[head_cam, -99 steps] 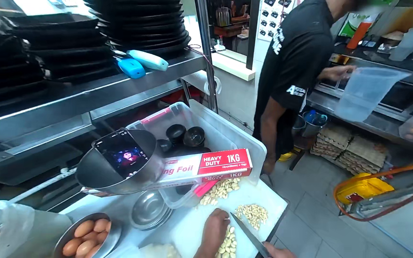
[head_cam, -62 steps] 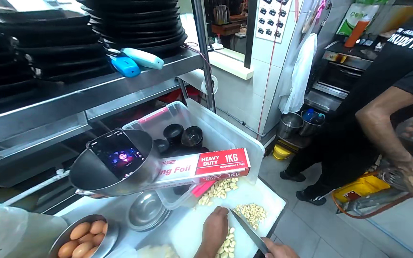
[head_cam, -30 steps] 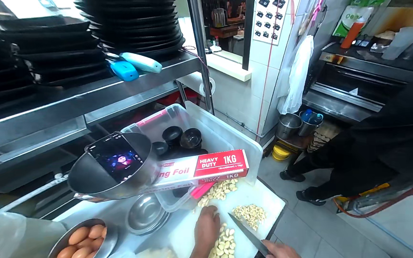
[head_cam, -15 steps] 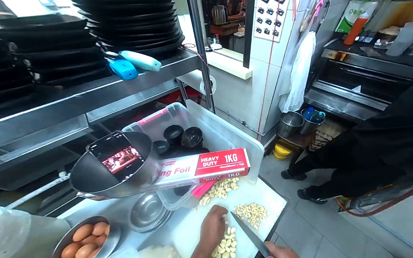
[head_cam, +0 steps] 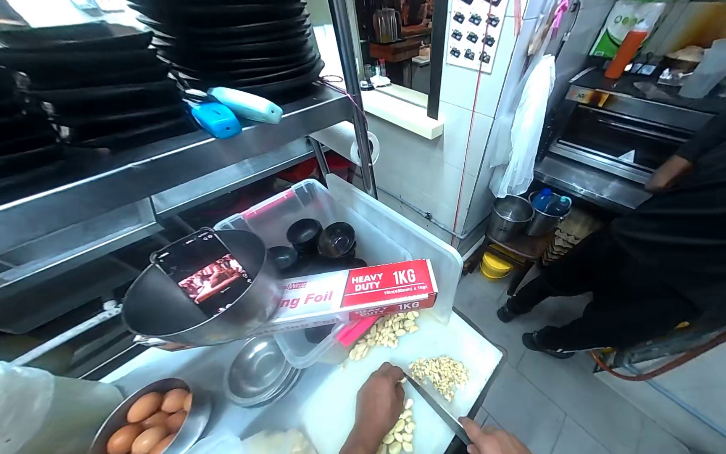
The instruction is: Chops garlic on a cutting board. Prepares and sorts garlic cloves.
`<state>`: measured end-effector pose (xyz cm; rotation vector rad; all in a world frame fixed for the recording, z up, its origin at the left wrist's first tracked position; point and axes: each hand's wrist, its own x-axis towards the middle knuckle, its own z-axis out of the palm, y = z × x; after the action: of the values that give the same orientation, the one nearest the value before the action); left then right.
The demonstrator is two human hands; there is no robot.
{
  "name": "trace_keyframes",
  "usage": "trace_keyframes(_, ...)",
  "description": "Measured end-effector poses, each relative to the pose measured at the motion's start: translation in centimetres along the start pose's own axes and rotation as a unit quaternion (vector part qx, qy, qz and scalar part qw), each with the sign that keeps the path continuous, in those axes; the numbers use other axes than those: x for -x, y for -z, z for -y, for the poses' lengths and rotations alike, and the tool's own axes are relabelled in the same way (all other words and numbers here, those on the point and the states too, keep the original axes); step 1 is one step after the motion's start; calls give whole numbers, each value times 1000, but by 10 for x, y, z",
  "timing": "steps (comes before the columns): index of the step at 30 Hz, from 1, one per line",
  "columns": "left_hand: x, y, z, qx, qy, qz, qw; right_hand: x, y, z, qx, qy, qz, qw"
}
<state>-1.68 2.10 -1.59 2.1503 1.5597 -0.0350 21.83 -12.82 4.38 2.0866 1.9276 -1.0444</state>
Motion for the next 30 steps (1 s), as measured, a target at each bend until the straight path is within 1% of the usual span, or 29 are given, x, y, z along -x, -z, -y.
trace_keyframes(3,0,-1,-2,-11,-2,3,1000,-10,-7,0,1,3,12,1000)
trace_keyframes(4,0,0,-3,-18,1,13,1000,-14,-8,-1,-1,5,14,1000)
trace_keyframes(7,3,15,-7,-15,27,77,997,-19,-2,0,-5,10,13,1000)
trace_keyframes(8,2,18,-4,-5,44,77,996,-20,-2,-1,-5,11,15,1000)
trace_keyframes(9,2,21,0,9,67,55,996,-21,-3,-2,-6,11,18,1000)
trace_keyframes(12,-5,32,15,25,147,-51,988,-25,-8,-5,-18,11,24,999)
trace_keyframes(14,-11,33,25,0,176,-78,981,-25,-8,-5,-18,9,29,999)
trace_keyframes(18,-14,23,32,-9,168,-70,983,-26,-10,-7,-19,12,30,999)
trace_keyframes(21,-10,12,31,40,152,-72,985,-20,-11,-5,-16,7,18,1000)
trace_keyframes(24,0,6,33,78,130,-121,981,-19,-12,-4,-21,11,19,1000)
trace_keyframes(27,4,6,42,41,112,-168,979,-23,-12,-6,-33,8,33,999)
trace_keyframes(30,1,6,52,-13,88,-173,981,-25,-11,-6,-30,6,43,999)
